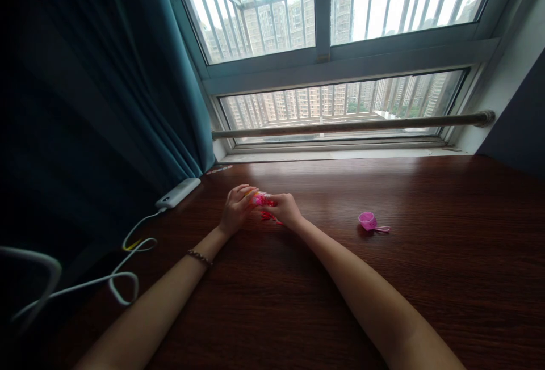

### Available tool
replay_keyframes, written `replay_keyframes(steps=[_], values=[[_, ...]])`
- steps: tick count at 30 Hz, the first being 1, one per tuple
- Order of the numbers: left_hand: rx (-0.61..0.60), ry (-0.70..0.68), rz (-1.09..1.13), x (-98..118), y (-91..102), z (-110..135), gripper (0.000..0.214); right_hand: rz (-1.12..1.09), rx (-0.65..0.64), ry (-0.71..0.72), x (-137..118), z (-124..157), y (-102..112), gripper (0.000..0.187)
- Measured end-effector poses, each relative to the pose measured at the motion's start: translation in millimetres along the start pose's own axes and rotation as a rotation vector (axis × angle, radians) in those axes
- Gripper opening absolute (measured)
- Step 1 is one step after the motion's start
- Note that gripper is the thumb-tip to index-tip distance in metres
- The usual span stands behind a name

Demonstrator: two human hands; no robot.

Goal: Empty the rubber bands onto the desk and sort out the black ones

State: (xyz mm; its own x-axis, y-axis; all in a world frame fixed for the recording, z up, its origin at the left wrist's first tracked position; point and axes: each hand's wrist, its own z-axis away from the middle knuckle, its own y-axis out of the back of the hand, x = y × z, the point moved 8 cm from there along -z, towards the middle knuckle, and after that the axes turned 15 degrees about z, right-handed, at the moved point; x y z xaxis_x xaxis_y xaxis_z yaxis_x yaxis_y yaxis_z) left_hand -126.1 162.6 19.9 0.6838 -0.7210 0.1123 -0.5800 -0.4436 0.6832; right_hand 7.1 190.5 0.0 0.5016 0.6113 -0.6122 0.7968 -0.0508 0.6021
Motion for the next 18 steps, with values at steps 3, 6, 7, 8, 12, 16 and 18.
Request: replay_keyframes(steps=[3,6,7,8,12,16,18], values=[[0.005,0.001,-0.013,-1.1,-0.5,0.1,0.037,-0.006,0.028,-0.011,-1.3,0.8,2.3,0.038],[0.01,0.001,-0.024,-0.8,-0.4,-0.3,0.037,-0.009,0.052,-0.043,0.4,1.5,2.6,0.033],[0.012,0.001,-0.028,-0.3,-0.3,-0.5,0.037,-0.008,0.059,-0.052,1.0,1.7,2.5,0.032],[0.016,0.002,-0.033,0.4,0.0,-0.8,0.037,-0.007,0.066,-0.061,1.5,2.0,2.4,0.03],[0.031,0.018,-0.065,4.1,2.3,-1.8,0.036,-0.012,0.096,-0.097,2.6,3.1,4.1,0.029],[0.03,0.039,-0.09,5.6,4.1,-2.0,0.035,-0.044,0.098,-0.121,4.1,2.5,6.5,0.032],[0.026,0.046,-0.092,4.6,4.0,-1.4,0.035,-0.082,0.058,-0.116,5.7,1.1,5.0,0.034]])
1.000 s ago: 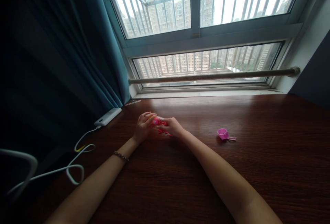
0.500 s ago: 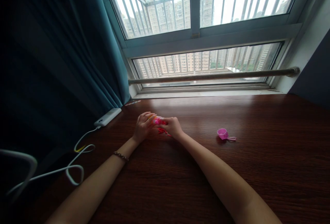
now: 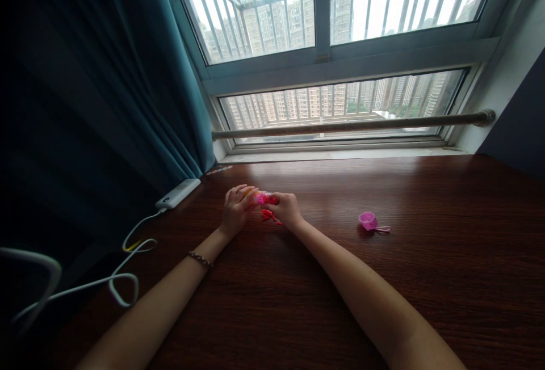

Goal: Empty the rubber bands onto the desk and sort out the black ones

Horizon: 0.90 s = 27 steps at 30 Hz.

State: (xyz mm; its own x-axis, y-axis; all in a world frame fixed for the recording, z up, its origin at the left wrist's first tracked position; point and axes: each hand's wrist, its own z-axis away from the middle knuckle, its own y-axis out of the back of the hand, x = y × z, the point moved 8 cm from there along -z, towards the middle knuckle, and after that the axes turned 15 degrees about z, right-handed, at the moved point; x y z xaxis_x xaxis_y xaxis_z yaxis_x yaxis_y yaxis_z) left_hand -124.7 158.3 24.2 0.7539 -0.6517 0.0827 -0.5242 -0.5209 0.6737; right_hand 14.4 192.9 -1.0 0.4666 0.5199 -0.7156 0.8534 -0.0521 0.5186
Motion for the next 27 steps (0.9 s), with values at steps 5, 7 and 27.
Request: replay_keyframes(steps=[5,7,27], values=[[-0.031,-0.002,0.013,-3.3,-4.3,2.6,0.036,-0.116,-0.179,0.028,5.2,-3.8,-7.4,0.039],[-0.041,0.004,0.022,-4.2,-5.7,3.1,0.037,-0.151,-0.224,0.03,7.1,-4.7,-7.9,0.041],[0.15,0.162,0.102,-35.1,5.9,6.8,0.034,0.079,-0.076,0.091,18.7,-5.9,3.7,0.029]])
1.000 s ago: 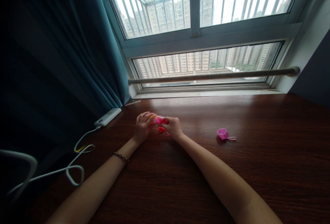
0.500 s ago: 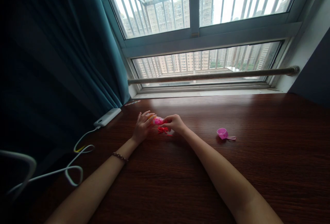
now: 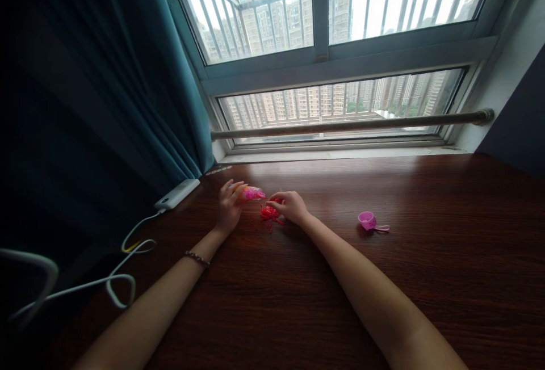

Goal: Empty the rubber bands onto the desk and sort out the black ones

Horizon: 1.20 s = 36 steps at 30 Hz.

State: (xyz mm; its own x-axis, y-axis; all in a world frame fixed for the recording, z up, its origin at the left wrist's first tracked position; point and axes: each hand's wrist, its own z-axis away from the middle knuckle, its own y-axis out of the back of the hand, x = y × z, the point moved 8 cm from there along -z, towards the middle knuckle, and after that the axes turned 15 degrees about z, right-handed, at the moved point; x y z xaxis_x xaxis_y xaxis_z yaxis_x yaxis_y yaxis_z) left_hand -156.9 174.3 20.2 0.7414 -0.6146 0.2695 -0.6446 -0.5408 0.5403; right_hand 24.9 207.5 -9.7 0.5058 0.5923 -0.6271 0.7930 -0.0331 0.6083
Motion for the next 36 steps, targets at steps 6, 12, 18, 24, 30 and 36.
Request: replay_keyframes(steps=[6,12,18,24,30,36], values=[[0.061,-0.011,-0.038,12.9,5.1,0.5,0.032,0.046,0.047,0.006,-4.1,0.1,3.6,0.018],[0.044,-0.018,-0.02,18.1,1.4,0.8,0.033,0.006,0.013,0.046,-14.5,1.9,-4.1,0.033],[0.0,-0.039,0.028,29.7,-3.5,0.5,0.034,0.03,-0.185,0.15,-32.0,11.5,-19.2,0.065],[-0.085,-0.138,0.035,46.4,-6.1,3.5,0.034,0.076,-0.315,0.119,-29.3,13.5,-31.6,0.043],[-0.136,-0.198,0.068,44.2,-5.9,2.8,0.036,0.079,-0.313,0.133,-33.3,12.3,-31.7,0.029],[-0.15,-0.196,0.11,34.9,-4.5,-0.1,0.035,0.125,-0.297,0.196,-38.6,9.2,-22.1,0.025]])
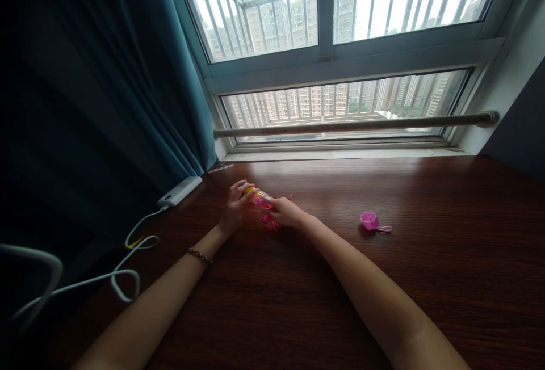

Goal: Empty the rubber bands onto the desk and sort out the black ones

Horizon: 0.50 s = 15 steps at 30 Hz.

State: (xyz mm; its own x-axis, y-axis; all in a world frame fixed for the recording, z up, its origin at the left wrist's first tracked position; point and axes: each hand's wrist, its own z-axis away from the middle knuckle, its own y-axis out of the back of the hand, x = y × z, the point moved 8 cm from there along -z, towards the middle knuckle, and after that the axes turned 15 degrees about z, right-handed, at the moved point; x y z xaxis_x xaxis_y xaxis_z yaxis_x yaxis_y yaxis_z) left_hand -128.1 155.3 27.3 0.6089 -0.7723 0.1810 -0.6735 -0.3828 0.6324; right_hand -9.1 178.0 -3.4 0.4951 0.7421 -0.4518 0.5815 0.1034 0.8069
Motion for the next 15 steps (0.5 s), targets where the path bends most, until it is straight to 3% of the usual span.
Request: replay_keyframes(steps=[4,15], values=[[-0.01,0.001,-0.001,-4.5,0.3,0.6,0.037,0.043,0.008,0.006,0.4,-0.2,4.7,0.022],[0.05,0.003,0.015,-6.3,-0.6,3.4,0.034,0.162,0.199,-0.099,0.7,3.7,12.2,0.03]])
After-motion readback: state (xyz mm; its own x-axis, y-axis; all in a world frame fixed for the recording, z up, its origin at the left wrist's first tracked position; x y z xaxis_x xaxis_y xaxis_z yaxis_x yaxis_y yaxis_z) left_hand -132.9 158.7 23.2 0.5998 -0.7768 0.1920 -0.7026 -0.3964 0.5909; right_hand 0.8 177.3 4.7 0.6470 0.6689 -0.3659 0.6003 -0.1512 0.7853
